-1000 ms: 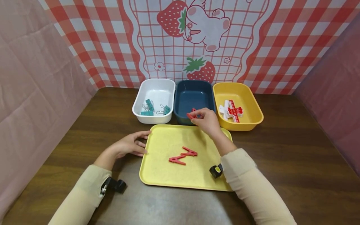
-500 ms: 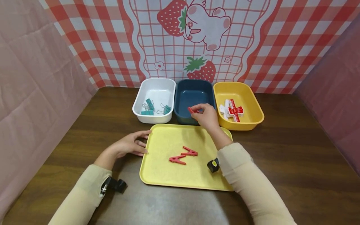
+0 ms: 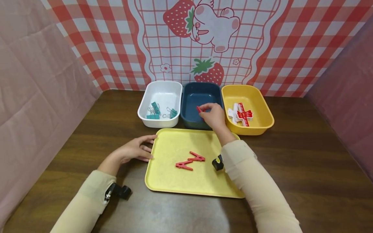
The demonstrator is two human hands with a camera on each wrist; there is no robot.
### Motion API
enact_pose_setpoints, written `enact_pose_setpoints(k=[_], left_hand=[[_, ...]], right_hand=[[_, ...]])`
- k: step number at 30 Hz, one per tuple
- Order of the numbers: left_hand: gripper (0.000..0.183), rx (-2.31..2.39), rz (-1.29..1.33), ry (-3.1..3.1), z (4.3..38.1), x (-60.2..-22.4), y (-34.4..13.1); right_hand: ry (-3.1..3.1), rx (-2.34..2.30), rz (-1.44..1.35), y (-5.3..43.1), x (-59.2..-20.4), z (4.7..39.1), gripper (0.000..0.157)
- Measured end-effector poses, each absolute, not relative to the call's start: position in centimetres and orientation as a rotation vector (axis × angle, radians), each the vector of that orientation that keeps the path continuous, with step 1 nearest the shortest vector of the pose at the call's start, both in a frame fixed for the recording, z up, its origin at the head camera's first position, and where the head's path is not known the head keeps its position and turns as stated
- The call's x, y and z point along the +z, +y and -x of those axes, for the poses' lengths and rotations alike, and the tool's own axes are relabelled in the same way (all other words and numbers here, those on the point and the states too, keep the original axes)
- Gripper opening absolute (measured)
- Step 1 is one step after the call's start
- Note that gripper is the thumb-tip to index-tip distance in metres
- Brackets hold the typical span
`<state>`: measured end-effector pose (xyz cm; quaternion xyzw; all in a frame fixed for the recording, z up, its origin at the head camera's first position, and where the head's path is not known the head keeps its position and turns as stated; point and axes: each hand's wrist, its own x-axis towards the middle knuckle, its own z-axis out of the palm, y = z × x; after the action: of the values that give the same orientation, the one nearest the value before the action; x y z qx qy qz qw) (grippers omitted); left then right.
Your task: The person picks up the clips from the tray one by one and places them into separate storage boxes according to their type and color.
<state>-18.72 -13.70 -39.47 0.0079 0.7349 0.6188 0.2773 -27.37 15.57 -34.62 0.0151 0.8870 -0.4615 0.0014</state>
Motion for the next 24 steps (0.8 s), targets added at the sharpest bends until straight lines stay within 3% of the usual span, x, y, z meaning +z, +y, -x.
enact_pose_setpoints(k=[24], left_hand=[[0.077, 1.671, -0.044, 1.963, 18.9, -39.7, -13.9]], right_hand=[[2.797, -1.615, -0.137, 15.5, -35.1, 28.4, 0.033]])
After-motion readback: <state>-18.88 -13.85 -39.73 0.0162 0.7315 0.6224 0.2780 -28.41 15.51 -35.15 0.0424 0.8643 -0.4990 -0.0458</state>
